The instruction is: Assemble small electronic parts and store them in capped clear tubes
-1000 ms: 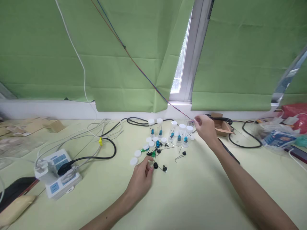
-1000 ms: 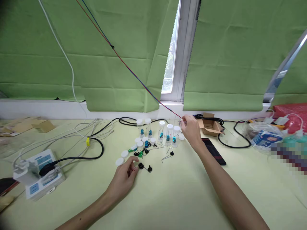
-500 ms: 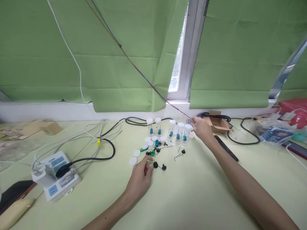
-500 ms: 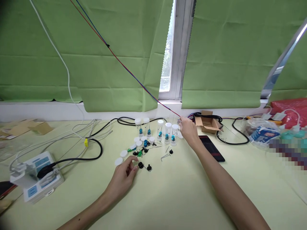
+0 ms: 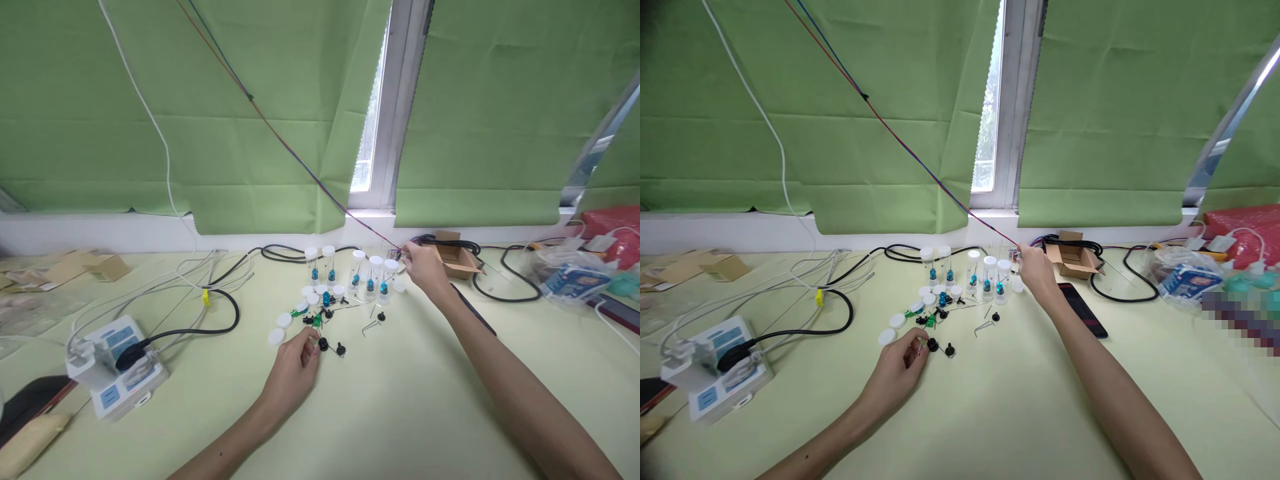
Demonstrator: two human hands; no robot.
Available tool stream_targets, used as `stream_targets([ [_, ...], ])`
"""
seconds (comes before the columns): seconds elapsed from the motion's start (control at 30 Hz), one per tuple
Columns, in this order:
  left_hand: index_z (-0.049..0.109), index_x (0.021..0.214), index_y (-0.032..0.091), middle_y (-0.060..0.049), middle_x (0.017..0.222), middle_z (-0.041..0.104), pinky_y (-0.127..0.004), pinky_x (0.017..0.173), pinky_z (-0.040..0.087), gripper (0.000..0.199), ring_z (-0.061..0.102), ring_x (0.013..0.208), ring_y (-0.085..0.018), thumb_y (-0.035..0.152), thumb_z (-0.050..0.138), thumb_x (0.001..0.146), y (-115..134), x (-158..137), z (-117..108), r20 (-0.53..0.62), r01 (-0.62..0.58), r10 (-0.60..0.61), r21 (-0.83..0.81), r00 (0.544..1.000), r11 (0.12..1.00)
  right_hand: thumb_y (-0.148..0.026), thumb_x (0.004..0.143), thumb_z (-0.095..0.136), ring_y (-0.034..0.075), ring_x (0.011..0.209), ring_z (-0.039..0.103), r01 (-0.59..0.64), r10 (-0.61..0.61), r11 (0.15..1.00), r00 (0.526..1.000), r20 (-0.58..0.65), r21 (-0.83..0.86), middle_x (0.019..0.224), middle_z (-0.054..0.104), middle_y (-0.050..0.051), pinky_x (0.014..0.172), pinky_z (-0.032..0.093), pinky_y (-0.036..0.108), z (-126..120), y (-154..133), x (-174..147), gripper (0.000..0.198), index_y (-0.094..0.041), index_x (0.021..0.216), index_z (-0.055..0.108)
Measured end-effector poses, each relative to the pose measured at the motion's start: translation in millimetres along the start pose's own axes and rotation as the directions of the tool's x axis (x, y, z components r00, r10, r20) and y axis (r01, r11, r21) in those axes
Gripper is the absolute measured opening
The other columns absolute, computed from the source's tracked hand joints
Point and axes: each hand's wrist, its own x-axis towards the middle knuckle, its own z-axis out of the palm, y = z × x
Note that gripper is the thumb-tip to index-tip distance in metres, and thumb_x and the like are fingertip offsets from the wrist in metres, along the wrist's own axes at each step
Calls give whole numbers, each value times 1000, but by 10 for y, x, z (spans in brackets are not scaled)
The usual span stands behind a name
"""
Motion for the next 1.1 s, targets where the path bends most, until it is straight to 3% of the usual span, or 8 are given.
stream_targets([
  [0.37,55,97,22,2,68,57,-25,56,36,17,50,59,-16,34,44,92,-11,17,1,20,12,-12,10,1000,1000,-19,88,57,29,94,65,-53,53,998,999,-12,-37,102,70,13,65,42,30,-348,36,-107,24,-21,110,66],
  [0.67,59,93,20,1,67,58,-25,55,36,19,52,61,-17,34,47,91,30,17,-3,21,8,-7,-15,1000,1000,-21,88,58,29,90,64,-12,12,1000,997,-79,-8,92,71,11,61,39,30,-676,-249,-411,19,-21,104,67],
  [0.77,60,93,20,1,66,58,-25,56,36,20,52,60,-17,35,47,91,30,19,1,18,5,-5,-9,1000,1000,-16,87,57,26,78,65,55,-48,991,997,-64,123,87,72,10,58,39,28,-713,-366,-508,17,-20,101,67],
  [0.83,61,94,20,1,66,58,-26,56,36,21,52,60,-17,36,47,91,29,18,2,21,-1,1,2,1000,1000,-14,87,57,23,72,65,163,-153,957,986,-62,241,80,72,7,59,41,28,-696,-447,-556,15,-19,97,67],
  [0.93,62,95,20,1,67,58,-26,57,36,22,52,61,-17,36,47,92,30,10,-2,32,-10,10,18,999,1000,-14,89,57,19,67,65,286,-284,870,957,-64,401,76,73,3,63,44,27,-606,-569,-606,13,-20,96,67],
  [1.1,65,93,21,1,68,59,-26,57,36,22,51,61,-17,34,47,93,47,1,-14,45,-45,43,41,998,998,-15,93,53,16,64,63,414,-446,761,893,-61,499,77,71,4,63,45,26,-378,-725,-663,14,-18,98,65],
])
